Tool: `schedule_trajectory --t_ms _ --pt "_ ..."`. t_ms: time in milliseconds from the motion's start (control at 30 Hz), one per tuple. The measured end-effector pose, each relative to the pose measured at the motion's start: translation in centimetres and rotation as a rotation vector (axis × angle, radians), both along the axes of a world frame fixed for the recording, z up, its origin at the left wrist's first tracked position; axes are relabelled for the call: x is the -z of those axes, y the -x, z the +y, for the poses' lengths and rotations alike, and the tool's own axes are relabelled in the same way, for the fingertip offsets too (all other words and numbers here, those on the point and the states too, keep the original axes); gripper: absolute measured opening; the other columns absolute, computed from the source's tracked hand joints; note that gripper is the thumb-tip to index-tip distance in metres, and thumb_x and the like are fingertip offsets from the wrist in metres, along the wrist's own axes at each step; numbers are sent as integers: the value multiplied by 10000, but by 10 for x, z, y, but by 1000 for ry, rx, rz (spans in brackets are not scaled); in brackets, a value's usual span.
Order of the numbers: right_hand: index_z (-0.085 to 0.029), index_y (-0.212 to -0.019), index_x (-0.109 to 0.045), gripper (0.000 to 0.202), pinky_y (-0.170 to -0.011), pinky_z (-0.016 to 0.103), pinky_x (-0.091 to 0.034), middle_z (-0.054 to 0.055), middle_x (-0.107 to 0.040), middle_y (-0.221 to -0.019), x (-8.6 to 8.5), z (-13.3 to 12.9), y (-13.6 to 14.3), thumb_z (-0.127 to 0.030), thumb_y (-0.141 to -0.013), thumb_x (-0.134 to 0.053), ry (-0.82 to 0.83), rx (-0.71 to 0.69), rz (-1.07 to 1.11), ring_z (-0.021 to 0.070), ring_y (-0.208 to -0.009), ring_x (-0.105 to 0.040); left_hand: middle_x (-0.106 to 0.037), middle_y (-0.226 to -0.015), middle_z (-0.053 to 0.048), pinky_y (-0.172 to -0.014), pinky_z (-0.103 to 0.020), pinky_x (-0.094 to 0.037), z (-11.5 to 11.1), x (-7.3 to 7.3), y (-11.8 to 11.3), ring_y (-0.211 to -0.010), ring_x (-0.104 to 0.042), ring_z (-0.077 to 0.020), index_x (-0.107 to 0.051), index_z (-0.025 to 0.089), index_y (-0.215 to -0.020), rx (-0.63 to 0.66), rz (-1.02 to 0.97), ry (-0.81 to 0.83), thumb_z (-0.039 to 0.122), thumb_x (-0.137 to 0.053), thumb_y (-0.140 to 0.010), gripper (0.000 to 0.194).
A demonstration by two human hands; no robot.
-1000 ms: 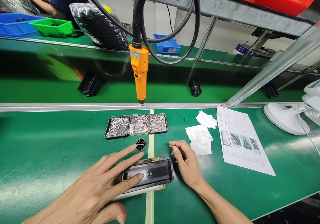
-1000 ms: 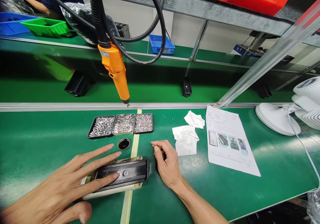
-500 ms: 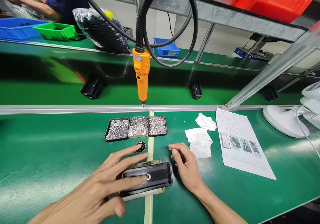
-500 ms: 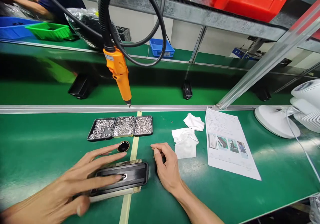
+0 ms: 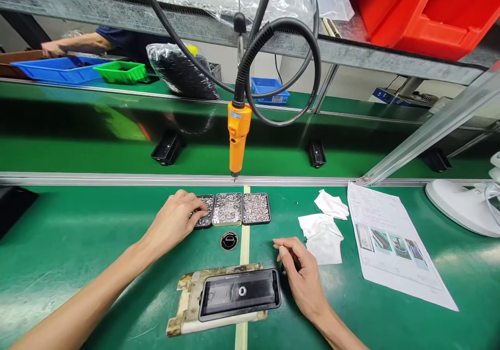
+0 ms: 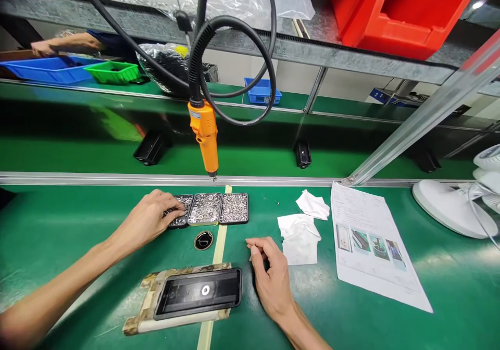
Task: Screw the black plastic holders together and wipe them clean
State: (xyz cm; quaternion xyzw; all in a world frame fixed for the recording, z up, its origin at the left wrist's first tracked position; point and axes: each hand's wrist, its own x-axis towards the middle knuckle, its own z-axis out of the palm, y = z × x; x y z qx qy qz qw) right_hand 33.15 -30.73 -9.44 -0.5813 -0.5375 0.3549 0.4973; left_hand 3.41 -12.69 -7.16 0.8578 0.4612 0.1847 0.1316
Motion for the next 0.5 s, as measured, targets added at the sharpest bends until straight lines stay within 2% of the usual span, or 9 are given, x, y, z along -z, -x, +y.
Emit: schedule_trajectory --t_ms 100,233,333,400,467,500 --pt "-252 -1157 -679 258 -720 278 -451 35 -646 -1008 0 1 0 -394 -1053 -489 12 0 11 145 -799 -591 -700 -826 -61 -859 -435 -408 3 1 -2 -899 -530 -302 -720 243 -807 -11 -22 42 367 -575 -936 230" --pt "-246 -1144 -687 267 -716 270 -455 37 -652 -1005 2 0 0 -410 -1047 -499 23 10 31 142 -799 -592 -691 -888 -65 -878 -433 -399 -5 -9 3 -943 -540 -308 -672 237 -842 -108 -121 91 435 -572 -940 243" --pt "-222 -1126 -687 281 -682 259 -468 42 -674 -973 2 -1 1 -416 -1045 -499 36 20 46 136 -759 -601 -681 -874 -51 -799 -380 -457 -25 -19 3 -851 -596 -265 -616 227 -911 -226 -286 171 516 -486 -987 326" --pt "-196 -1105 -684 311 -590 247 -459 41 -683 -896 -2 5 0 -426 -1049 -481 54 13 60 129 -666 -584 -705 -886 -39 -769 -336 -503 -41 -21 -2 -833 -644 -237 -614 226 -905 -225 -415 269 574 -476 -983 382" --pt "-183 -1106 -677 344 -522 243 -436 36 -678 -835 -12 20 0 -436 -1055 -449 36 7 52 132 -616 -565 -726 -927 -43 -791 -309 -530 -55 -21 -7 -878 -675 -227 -628 223 -901 -225 -533 342 605 -538 -947 395" --pt "-186 -1110 -677 344 -539 247 -446 39 -681 -846 -21 31 2 -436 -1055 -447 4 6 33 140 -647 -579 -733 -946 -49 -799 -301 -537 -60 -19 -10 -894 -682 -226 -636 220 -898 -235 -586 366 613 -577 -923 398"
